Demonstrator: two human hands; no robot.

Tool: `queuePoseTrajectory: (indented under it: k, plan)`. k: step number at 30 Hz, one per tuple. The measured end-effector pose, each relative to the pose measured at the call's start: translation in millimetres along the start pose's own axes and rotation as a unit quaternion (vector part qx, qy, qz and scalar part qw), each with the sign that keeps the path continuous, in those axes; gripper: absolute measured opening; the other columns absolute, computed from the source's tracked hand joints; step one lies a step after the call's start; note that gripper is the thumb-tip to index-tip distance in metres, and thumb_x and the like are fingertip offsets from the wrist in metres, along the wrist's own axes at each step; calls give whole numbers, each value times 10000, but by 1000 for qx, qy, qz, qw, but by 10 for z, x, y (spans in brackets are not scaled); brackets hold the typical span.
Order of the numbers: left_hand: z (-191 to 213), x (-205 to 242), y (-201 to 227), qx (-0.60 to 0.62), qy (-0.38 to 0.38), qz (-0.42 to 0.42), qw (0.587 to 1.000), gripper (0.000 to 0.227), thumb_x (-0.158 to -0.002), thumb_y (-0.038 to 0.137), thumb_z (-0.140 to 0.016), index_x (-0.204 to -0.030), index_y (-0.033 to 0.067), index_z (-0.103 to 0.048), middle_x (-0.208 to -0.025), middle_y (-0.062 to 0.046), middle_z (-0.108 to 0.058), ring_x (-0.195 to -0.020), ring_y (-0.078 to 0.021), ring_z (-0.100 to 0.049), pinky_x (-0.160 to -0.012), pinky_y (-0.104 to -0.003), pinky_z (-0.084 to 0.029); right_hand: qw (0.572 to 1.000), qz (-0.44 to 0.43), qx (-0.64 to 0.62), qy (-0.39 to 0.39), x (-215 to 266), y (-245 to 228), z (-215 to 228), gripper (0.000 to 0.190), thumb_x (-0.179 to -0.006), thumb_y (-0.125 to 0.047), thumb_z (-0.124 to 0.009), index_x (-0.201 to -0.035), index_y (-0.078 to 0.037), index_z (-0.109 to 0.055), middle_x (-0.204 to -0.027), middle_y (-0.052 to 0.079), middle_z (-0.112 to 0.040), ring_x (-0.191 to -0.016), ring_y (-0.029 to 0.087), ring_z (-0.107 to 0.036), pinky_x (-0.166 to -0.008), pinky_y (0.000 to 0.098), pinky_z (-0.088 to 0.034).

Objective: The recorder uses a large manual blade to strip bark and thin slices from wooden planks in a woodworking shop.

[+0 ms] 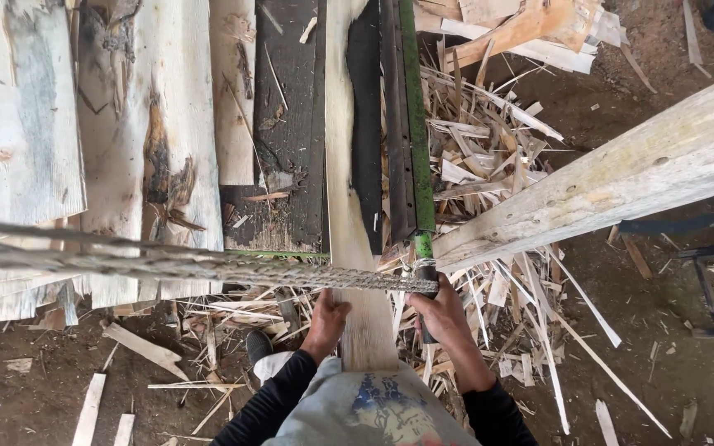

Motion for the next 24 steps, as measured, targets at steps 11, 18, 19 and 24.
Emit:
queuePoseTrajectory:
  k: [11,18,19,24]
  plan:
    - [-374,349,926,98,-73,-23,992,1002,-809,-234,-437,-1658,149,-67,-1651,-107,-328,-1382,-186,-423,-1047,-224,-387,988,140,-55,-18,276,-550,405,557,-886,-203,-680,-1365,31,-514,-683,64,-586,-457,138,-597,-348,303,-543]
    - [-474,255,715,114,-72,-78,988,972,-827,-220,-447,-1653,100,-46,-1641,-141,-319,-1382,-194,-413,-1063,-230,-378,991,123,-54,-7,239,-409,279,515,-875,-198,-658,-1342,-42,-505,-676,61,-611,-434,133,-598,-336,297,-540]
    - [-463,221,626,67,-58,-67,994,853,-863,-169,-493,-1601,53,-128,-1526,-157,-418,-1285,-200,-475,-1006,-247,-423,992,113,-56,3,218,-376,283,482,-882,-186,-672,-1308,-22,-517,-698,66,-616,-447,133,-601,-348,294,-538]
    - [-398,74,-244,-41,-30,-10,999,374,-957,-8,-633,-1285,-80,-469,-1057,-161,-630,-924,-192,-569,-796,-319,-503,998,54,31,22,140,-220,110,434,-911,-173,-679,-1281,-20,-513,-772,107,-624,-468,147,-615,-363,291,-540]
Point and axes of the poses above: each hand's wrist, its own x-axis away from the middle knuckle, its own z-axis out of the back of the hand, y = z × x, the point moved 7 cm from there along -x, towards the middle knuckle
